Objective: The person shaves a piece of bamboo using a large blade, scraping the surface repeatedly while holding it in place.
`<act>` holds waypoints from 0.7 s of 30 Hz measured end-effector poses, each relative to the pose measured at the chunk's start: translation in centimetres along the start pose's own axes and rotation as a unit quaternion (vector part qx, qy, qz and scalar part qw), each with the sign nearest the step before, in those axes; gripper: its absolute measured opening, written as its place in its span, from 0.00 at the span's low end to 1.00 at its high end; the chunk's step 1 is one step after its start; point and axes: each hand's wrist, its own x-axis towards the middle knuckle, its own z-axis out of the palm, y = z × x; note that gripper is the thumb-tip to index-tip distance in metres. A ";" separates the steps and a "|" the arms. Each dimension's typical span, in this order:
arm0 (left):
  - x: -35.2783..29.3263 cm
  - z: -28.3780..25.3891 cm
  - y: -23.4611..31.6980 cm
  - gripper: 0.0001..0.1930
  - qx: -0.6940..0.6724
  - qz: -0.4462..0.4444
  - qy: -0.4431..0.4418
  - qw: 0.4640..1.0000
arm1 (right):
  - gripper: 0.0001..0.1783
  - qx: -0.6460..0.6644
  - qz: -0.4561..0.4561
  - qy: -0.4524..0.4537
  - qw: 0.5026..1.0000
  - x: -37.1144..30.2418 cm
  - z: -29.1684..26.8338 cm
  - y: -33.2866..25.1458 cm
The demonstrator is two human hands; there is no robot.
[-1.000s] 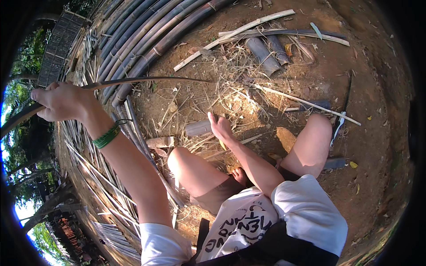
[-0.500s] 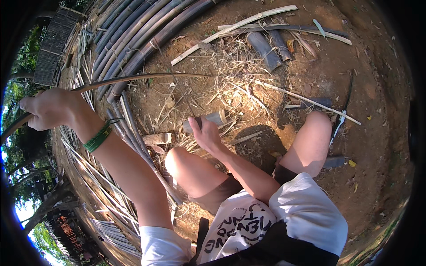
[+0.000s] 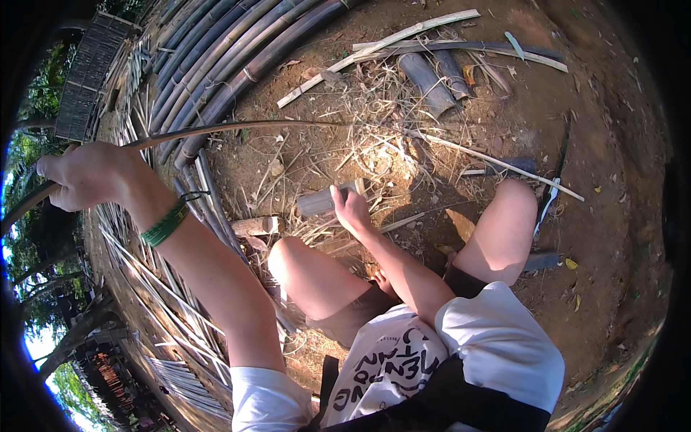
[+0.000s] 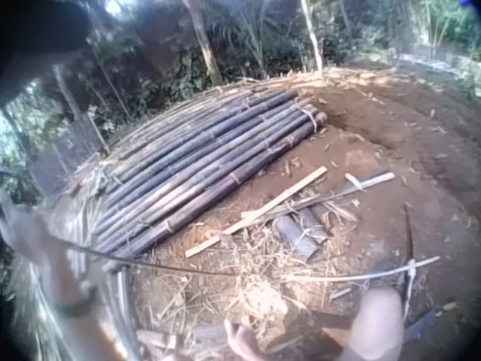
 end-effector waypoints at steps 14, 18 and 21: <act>0.1 0.5 -0.5 0.20 -0.006 0.003 -0.015 1.000 | 0.45 0.023 0.181 -0.047 0.982 3.8 -1.4 7.3; 1.1 -0.9 -0.8 0.14 -0.038 -0.035 -0.064 0.997 | 0.38 0.046 0.074 -0.066 0.994 1.8 -4.2 2.5; 2.1 -2.4 -1.4 0.16 -0.163 -0.074 -0.185 0.966 | 0.35 0.024 -0.024 -0.065 0.997 0.3 -5.2 0.2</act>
